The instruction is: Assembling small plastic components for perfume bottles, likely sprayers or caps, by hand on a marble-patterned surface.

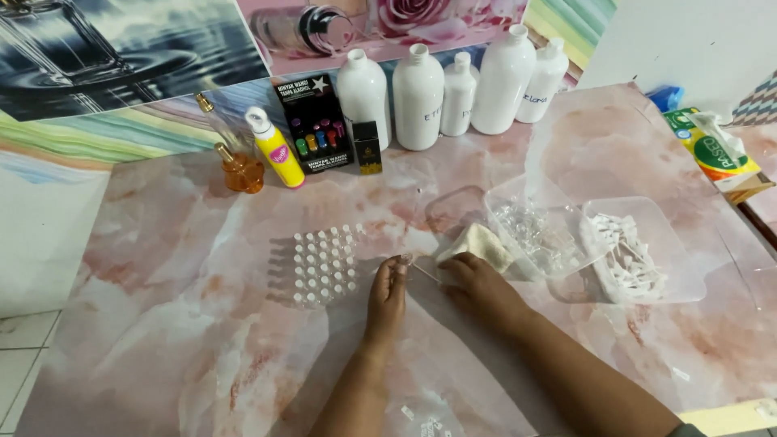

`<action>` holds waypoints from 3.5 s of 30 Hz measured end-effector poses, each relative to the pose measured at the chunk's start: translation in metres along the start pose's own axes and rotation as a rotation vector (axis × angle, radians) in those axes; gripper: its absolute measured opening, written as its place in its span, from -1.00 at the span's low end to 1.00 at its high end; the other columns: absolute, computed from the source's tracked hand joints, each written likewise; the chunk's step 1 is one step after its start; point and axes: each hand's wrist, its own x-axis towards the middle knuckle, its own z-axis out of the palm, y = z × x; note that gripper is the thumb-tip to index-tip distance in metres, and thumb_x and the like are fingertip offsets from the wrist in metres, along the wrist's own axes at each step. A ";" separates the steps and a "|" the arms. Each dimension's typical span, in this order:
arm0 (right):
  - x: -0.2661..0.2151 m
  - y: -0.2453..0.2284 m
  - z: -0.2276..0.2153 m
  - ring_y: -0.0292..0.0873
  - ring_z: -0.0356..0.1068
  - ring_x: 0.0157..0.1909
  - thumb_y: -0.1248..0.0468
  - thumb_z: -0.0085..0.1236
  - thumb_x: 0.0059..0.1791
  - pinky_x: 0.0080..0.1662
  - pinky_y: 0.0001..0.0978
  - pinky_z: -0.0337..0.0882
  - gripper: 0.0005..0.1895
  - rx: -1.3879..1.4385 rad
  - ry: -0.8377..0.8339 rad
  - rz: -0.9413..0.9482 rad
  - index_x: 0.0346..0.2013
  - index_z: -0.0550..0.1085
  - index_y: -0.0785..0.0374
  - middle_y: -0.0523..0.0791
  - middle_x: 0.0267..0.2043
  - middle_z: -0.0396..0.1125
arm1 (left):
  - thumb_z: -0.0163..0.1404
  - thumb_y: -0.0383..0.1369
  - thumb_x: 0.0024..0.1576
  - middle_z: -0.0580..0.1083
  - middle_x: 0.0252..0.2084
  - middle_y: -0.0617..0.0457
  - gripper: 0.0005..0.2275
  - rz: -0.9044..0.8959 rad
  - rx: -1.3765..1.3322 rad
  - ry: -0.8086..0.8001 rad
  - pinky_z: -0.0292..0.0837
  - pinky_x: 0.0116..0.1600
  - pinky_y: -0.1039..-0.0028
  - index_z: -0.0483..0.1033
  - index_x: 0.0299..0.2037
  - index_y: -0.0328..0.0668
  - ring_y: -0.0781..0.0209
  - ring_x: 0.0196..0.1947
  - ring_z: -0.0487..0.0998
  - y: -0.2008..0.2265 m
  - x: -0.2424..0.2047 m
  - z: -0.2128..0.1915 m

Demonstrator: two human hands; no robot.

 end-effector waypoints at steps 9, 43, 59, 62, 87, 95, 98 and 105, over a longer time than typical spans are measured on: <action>-0.009 0.003 -0.027 0.15 0.55 -0.08 0.21 0.37 -0.13 -0.11 -0.14 0.60 -0.56 0.030 -0.354 0.289 0.03 0.57 0.21 0.06 -0.02 0.40 | -0.10 -0.35 0.35 0.52 -0.04 -0.09 -0.77 -0.030 -0.005 -0.155 0.38 0.23 0.25 0.41 0.10 -0.34 0.14 0.05 0.53 0.017 -0.003 0.005; -0.001 -0.047 -0.028 0.03 0.48 -0.27 0.46 0.27 -0.08 -0.19 -0.15 0.54 -0.71 0.440 0.443 -0.155 -0.09 0.68 0.22 0.03 -0.19 0.38 | 0.16 -0.62 0.03 0.60 -0.29 -0.08 -0.74 -0.234 0.036 -0.094 0.63 -0.08 0.32 0.58 -0.07 -0.32 0.18 -0.28 0.64 0.054 -0.016 0.037; -0.005 -0.045 -0.026 -0.02 0.51 -0.10 0.43 0.52 -0.24 -0.07 -0.19 0.58 -0.62 0.657 0.378 0.199 -0.17 0.59 0.30 0.04 -0.07 0.37 | 0.00 -0.76 0.07 0.60 0.02 -0.23 -0.67 0.081 0.003 -0.091 0.48 0.20 0.21 0.54 0.03 -0.36 0.03 0.09 0.59 0.043 -0.016 0.037; 0.000 -0.057 -0.033 -0.10 0.51 -0.19 0.49 0.42 -0.18 -0.14 -0.27 0.58 -0.72 0.693 0.432 0.164 -0.18 0.60 0.36 0.04 -0.16 0.41 | 0.03 -0.71 0.10 0.53 0.02 -0.13 -0.68 0.208 0.058 -0.051 0.47 0.20 0.24 0.63 0.01 -0.24 0.06 0.09 0.56 0.049 -0.013 0.034; 0.002 -0.049 -0.020 -0.05 0.54 -0.22 0.44 0.37 -0.11 -0.18 -0.25 0.56 -0.85 0.775 0.355 0.091 -0.26 0.65 0.42 0.12 -0.20 0.50 | -0.29 -0.34 0.35 0.49 -0.07 -0.09 -0.74 -0.196 -0.097 -0.106 0.39 0.22 0.17 0.33 0.16 -0.20 0.08 0.00 0.51 0.016 -0.032 0.037; 0.007 -0.062 -0.012 -0.08 0.48 -0.13 0.44 0.29 -0.03 -0.03 -0.16 0.50 -0.89 1.114 0.304 0.431 -0.26 0.63 0.48 0.08 -0.19 0.50 | -0.27 -0.26 0.33 0.55 0.00 -0.13 -0.75 -0.278 0.072 0.060 0.35 0.30 0.13 0.30 0.16 -0.02 -0.03 0.12 0.56 0.028 -0.029 0.041; 0.004 -0.052 -0.011 -0.17 0.44 -0.17 0.48 0.24 -0.03 -0.05 -0.26 0.47 -0.87 1.205 0.335 0.595 -0.20 0.62 0.49 0.01 -0.23 0.49 | -0.31 -0.18 0.36 0.52 0.02 -0.23 -0.72 -0.201 0.129 -0.075 0.40 0.21 0.03 0.19 0.20 -0.03 -0.13 0.07 0.57 0.039 -0.028 0.044; 0.002 -0.023 0.008 -0.28 0.38 -0.33 0.55 0.35 -0.12 -0.22 -0.44 0.47 -0.80 1.167 0.408 0.617 -0.20 0.62 0.52 -0.05 -0.41 0.44 | -0.35 -0.05 0.36 0.50 0.05 -0.25 -0.64 -0.314 0.120 -0.126 0.43 0.20 -0.01 0.16 0.22 -0.05 -0.17 0.11 0.56 0.057 -0.035 0.048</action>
